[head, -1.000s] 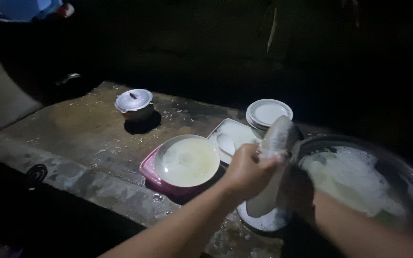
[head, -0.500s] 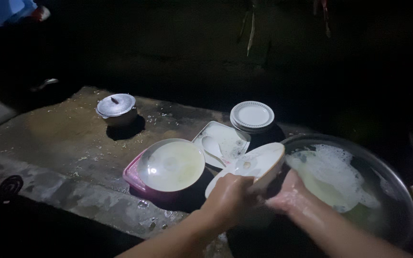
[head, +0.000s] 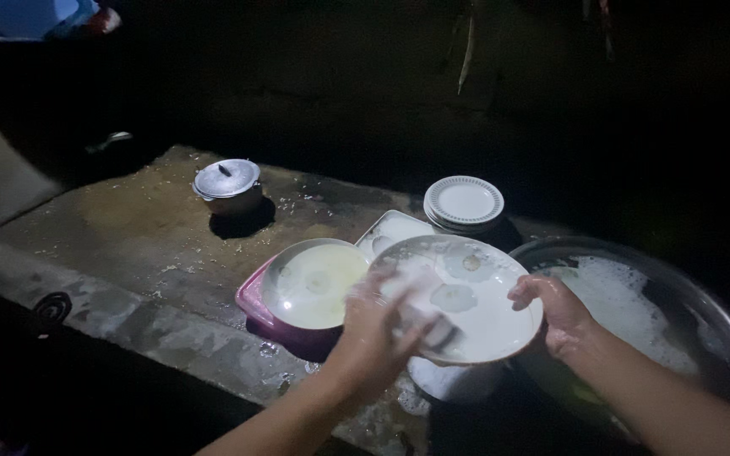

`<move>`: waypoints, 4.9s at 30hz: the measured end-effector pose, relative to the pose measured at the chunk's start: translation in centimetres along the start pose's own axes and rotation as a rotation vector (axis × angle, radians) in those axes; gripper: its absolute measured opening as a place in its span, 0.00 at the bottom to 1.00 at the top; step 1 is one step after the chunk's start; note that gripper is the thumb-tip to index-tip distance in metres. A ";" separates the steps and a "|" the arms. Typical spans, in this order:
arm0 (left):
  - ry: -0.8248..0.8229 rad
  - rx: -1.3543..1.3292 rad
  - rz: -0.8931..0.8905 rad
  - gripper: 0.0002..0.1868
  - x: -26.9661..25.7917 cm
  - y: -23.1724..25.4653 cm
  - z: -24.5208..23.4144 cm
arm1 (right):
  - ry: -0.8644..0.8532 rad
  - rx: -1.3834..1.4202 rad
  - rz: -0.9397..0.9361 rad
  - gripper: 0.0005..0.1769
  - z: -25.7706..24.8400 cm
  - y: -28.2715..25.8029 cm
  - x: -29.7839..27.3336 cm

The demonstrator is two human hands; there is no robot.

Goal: The person washes several plates, a bowl, and a spoon by hand using a sponge and soapy water in a basin.

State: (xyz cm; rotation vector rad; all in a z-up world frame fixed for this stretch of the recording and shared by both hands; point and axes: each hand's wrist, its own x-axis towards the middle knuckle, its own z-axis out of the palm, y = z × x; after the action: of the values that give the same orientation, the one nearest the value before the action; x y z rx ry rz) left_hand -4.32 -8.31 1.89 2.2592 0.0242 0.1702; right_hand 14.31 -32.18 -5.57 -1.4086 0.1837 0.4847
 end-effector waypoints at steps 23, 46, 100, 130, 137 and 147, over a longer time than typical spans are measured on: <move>0.245 -0.674 -0.892 0.24 1.7 -5.2 2.9 | 0.079 -0.088 0.189 0.27 7.2 -5.9 -6.4; -0.031 -0.968 -0.846 0.27 3.3 -5.4 3.7 | -0.275 -1.681 -0.362 0.32 10.9 -1.5 -12.1; 0.083 -0.862 -1.018 0.40 9.1 1.6 12.4 | 0.025 -1.454 -0.299 0.26 -13.4 8.1 -1.6; -0.045 -0.939 -1.089 0.16 5.7 -5.9 9.5 | -0.385 -0.800 -0.312 0.34 -20.5 13.1 7.1; -0.015 -0.971 -1.108 0.15 5.0 -7.4 8.3 | 0.060 0.510 0.478 0.29 -6.2 2.9 -1.2; 0.286 -1.318 -1.158 0.20 2.9 -16.3 6.4 | -0.265 0.185 0.441 0.29 1.4 0.1 -3.2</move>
State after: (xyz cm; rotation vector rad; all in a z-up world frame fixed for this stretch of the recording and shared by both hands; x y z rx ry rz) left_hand 0.09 -2.54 -14.36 0.6641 1.0147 -0.1135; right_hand 11.16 -31.50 -4.17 -1.1085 0.3181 0.9864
